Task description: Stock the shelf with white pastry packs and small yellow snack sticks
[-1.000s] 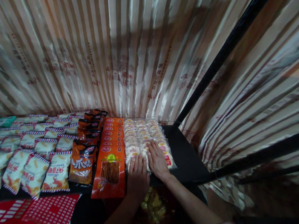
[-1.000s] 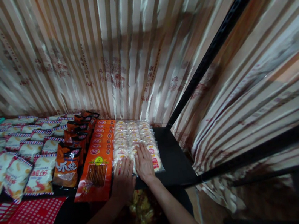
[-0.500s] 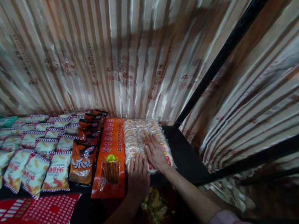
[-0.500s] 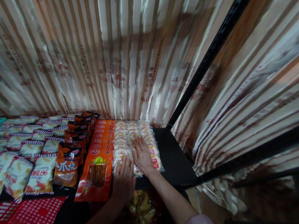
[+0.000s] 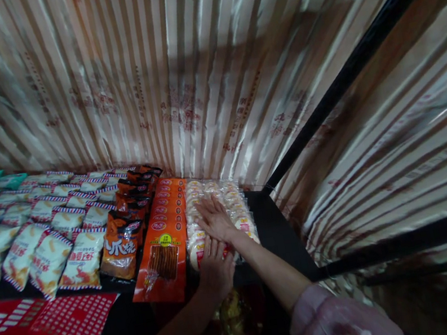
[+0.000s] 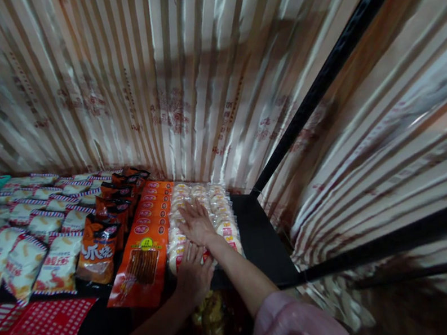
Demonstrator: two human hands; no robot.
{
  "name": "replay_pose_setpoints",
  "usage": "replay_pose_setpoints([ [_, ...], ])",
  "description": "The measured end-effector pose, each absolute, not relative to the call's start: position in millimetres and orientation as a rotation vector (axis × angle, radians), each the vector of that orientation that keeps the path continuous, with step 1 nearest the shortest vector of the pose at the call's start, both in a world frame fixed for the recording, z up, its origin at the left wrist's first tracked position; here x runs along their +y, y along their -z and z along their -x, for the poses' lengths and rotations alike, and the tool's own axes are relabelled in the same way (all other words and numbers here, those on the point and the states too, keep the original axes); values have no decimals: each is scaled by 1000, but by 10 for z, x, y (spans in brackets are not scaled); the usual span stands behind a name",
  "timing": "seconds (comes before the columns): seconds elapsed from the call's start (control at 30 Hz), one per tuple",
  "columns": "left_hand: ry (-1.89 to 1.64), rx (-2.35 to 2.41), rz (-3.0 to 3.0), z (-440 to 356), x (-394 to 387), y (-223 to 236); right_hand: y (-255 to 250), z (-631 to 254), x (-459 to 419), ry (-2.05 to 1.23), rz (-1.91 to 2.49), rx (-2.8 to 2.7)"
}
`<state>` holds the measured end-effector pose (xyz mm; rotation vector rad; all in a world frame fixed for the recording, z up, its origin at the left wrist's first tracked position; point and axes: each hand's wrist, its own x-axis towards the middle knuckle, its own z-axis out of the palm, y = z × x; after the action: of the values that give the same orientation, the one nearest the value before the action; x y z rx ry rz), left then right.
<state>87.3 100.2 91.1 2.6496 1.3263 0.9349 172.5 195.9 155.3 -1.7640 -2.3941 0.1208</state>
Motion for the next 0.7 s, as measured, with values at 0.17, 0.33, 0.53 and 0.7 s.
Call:
replay_pose_setpoints([
  [0.17, -879, 1348, -2641, -874, 1022, -925, -1492, -1686, 2011, -146, 1804, -2423],
  [0.33, -832, 1361, -2622, -882, 1030, -903, -1455, -1684, 2032, -186, 1849, -2409],
  [0.53, -811, 1351, -2620, -877, 1028, -878, -1410, -1675, 2031, -185, 1886, -2375],
  [0.7, -845, 1352, -2620, -871, 1021, -904, -1394, -1650, 2031, -167, 1902, -2359],
])
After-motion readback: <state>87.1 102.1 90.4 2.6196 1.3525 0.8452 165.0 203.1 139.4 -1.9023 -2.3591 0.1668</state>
